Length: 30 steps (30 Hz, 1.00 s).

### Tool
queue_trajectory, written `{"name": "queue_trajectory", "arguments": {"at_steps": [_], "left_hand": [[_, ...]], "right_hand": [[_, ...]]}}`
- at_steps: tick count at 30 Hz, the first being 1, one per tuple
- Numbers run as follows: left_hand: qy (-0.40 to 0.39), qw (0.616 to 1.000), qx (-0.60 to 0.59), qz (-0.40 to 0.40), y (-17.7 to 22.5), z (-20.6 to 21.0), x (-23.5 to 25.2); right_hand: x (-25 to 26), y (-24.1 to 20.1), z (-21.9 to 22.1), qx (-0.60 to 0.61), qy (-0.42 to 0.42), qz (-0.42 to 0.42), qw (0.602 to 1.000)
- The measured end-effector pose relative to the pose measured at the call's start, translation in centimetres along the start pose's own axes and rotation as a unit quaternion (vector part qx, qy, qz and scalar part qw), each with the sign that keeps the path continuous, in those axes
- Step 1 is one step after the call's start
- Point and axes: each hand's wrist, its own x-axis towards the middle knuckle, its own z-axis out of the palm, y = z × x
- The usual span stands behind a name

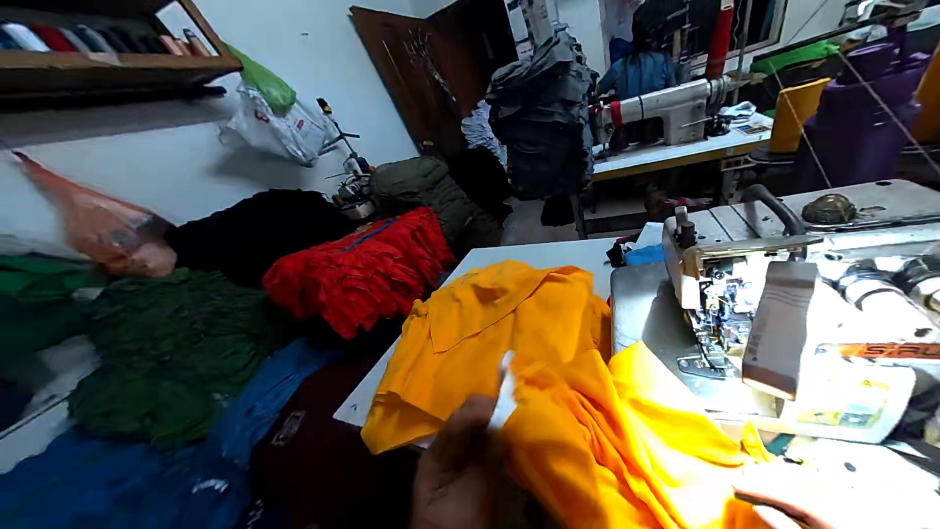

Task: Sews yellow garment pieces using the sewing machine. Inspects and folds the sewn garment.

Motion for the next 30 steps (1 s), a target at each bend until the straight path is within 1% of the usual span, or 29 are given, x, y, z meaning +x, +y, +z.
{"name": "queue_trajectory", "arguments": {"at_steps": [2, 3, 5, 6, 8, 10, 11, 12, 14, 15, 16, 17, 18, 21, 24, 26, 28, 30], "left_hand": [[-0.044, 0.997, -0.054, 0.022, 3.2, -1.7, 0.1], [-0.057, 0.995, -0.084, 0.025, 4.4, -2.4, 0.0], [-0.1, 0.984, -0.144, 0.02, 5.8, -3.2, -0.3], [-0.129, 0.98, -0.148, 0.008, 6.2, -3.3, -0.4], [-0.183, 0.978, -0.096, -0.019, 6.4, -3.0, -0.7], [-0.211, 0.977, -0.036, -0.022, 5.7, -2.8, -1.3], [-0.196, 0.98, -0.018, -0.025, 5.2, -2.9, -1.7], [-0.158, 0.987, 0.004, -0.036, 4.7, -3.0, -2.1], [-0.04, 0.993, 0.035, -0.103, 4.1, -3.4, -2.8], [0.016, 0.989, 0.026, -0.146, 4.1, -3.4, -3.0], [0.049, 0.983, 0.01, -0.177, 4.2, -3.4, -3.1], [0.062, 0.979, 0.005, -0.194, 4.3, -3.3, -3.3], [0.063, 0.978, 0.013, -0.2, 4.3, -3.2, -3.5], [0.024, 0.982, 0.064, -0.179, 4.1, -2.3, -4.4], [-0.02, 0.983, 0.081, -0.166, 3.8, -0.8, -5.3], [-0.044, 0.983, 0.094, -0.151, 3.8, 0.8, -6.1], [-0.069, 0.983, 0.103, -0.134, 4.0, 2.1, -6.9], [-0.112, 0.978, 0.082, -0.156, 4.6, 2.9, -7.5]], "right_hand": [[0.0, -1.5, -1.0, 0.04, -0.008, -0.001, 0.999], [-0.1, -1.9, -1.4, 0.078, -0.022, -0.01, 0.997], [0.3, -3.0, -1.9, 0.128, -0.047, -0.046, 0.99], [0.8, -3.9, -1.8, 0.139, -0.064, -0.064, 0.986], [1.5, -5.7, -1.0, 0.156, -0.099, -0.09, 0.979], [1.8, -6.9, 0.4, 0.159, -0.132, -0.1, 0.973], [1.8, -7.2, 1.0, 0.154, -0.143, -0.097, 0.973], [1.9, -7.4, 1.5, 0.145, -0.147, -0.09, 0.974], [2.0, -7.7, 1.9, 0.114, -0.14, -0.073, 0.981], [2.0, -7.8, 2.0, 0.099, -0.133, -0.065, 0.984], [2.1, -7.8, 2.1, 0.091, -0.129, -0.06, 0.986], [2.1, -8.0, 2.1, 0.088, -0.129, -0.058, 0.986], [2.2, -8.1, 2.2, 0.089, -0.133, -0.06, 0.985], [2.1, -8.9, 3.1, 0.119, -0.161, -0.065, 0.978], [1.5, -9.7, 4.7, 0.126, -0.182, -0.042, 0.974], [0.8, -9.7, 5.7, 0.131, -0.175, -0.007, 0.976], [0.1, -9.7, 5.9, 0.144, -0.15, 0.035, 0.978], [-0.4, -9.1, 5.8, 0.157, -0.124, 0.069, 0.977]]}}
